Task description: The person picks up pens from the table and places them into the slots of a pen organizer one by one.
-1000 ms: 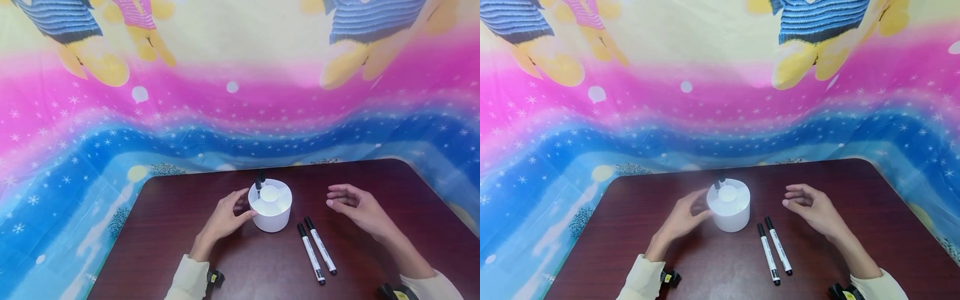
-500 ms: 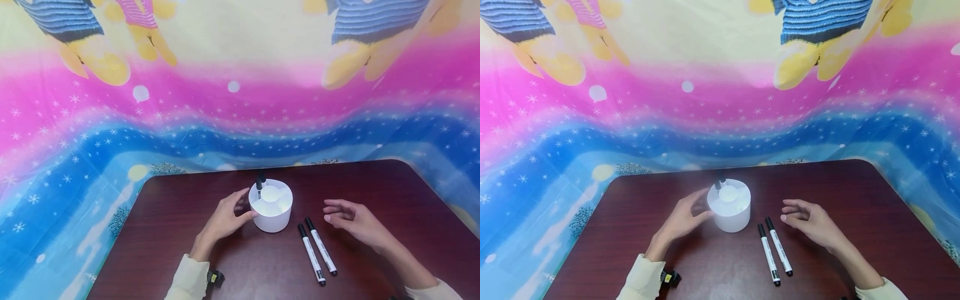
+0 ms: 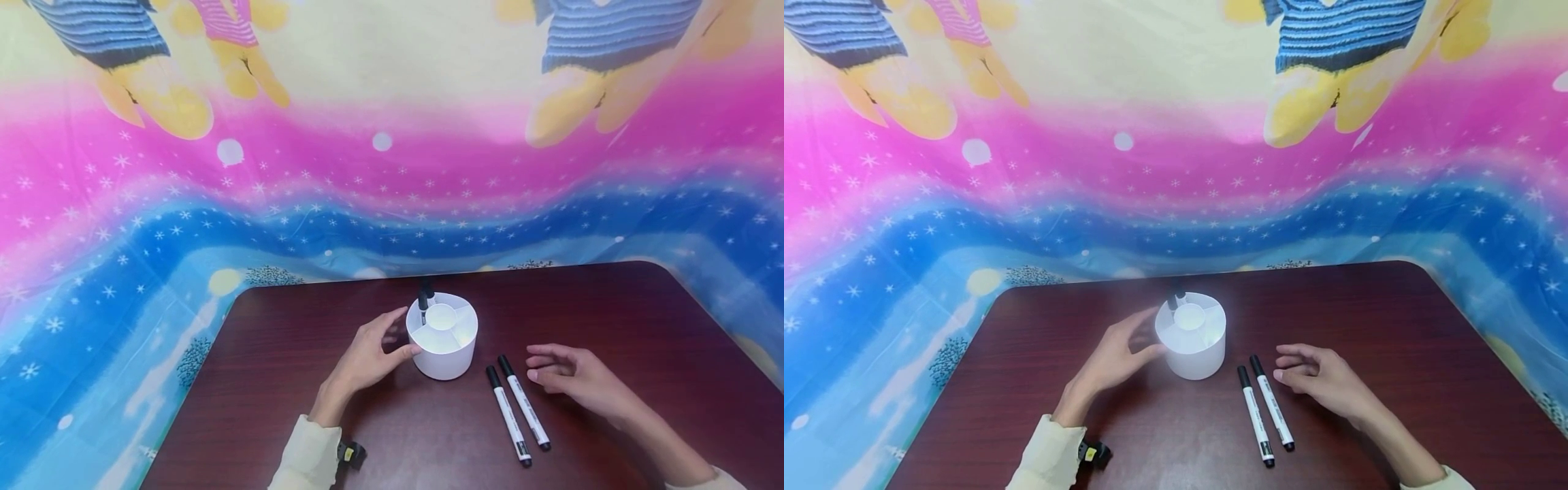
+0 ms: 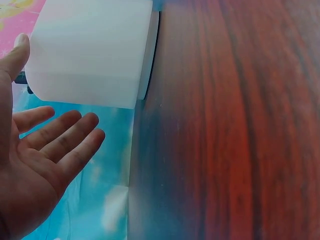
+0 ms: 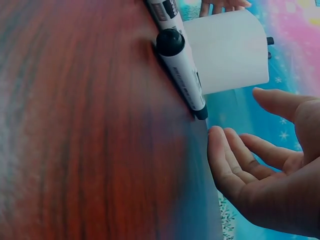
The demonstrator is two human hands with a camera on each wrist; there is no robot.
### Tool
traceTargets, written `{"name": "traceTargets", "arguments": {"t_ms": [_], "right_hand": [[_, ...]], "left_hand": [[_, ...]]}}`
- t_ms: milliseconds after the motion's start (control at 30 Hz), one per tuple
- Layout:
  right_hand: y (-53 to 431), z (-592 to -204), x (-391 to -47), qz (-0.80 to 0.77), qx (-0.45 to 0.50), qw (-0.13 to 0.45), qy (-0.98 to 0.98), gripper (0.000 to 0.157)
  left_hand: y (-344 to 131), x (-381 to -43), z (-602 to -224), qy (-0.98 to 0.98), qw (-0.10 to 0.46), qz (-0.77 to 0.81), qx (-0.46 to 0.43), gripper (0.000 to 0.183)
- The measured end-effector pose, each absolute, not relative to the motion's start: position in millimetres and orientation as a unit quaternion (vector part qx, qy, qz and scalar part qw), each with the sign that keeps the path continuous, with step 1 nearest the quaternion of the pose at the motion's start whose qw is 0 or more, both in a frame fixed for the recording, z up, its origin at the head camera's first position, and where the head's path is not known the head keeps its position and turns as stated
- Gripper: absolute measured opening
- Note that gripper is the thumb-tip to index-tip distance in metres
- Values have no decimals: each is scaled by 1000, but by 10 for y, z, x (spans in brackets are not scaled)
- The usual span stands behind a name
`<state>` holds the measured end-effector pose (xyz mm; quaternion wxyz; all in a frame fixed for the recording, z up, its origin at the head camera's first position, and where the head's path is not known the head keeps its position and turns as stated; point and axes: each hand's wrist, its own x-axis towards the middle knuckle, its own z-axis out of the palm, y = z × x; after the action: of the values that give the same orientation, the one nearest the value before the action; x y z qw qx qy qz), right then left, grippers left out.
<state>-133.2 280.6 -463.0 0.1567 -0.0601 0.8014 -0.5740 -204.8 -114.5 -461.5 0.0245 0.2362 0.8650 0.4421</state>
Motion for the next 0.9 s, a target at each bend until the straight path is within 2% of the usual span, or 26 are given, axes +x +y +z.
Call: {"name": "traceTargets", "arguments": {"t_ms": [300,533,900], "right_hand": [[2789,-4694,-1308,-555,-45,174,812,63],[2654,-4697,-1313,-508,10,178,843,62],[2572,-4685,-1300,-492,16,171,854,62]], "left_hand": [[-1133,-2048,-4616,862,25,445,242,78],[-1124,-2064,-4640,859,24,448,247,75],[-1123,-2066,-4649,859,29,448,245,74]]}}
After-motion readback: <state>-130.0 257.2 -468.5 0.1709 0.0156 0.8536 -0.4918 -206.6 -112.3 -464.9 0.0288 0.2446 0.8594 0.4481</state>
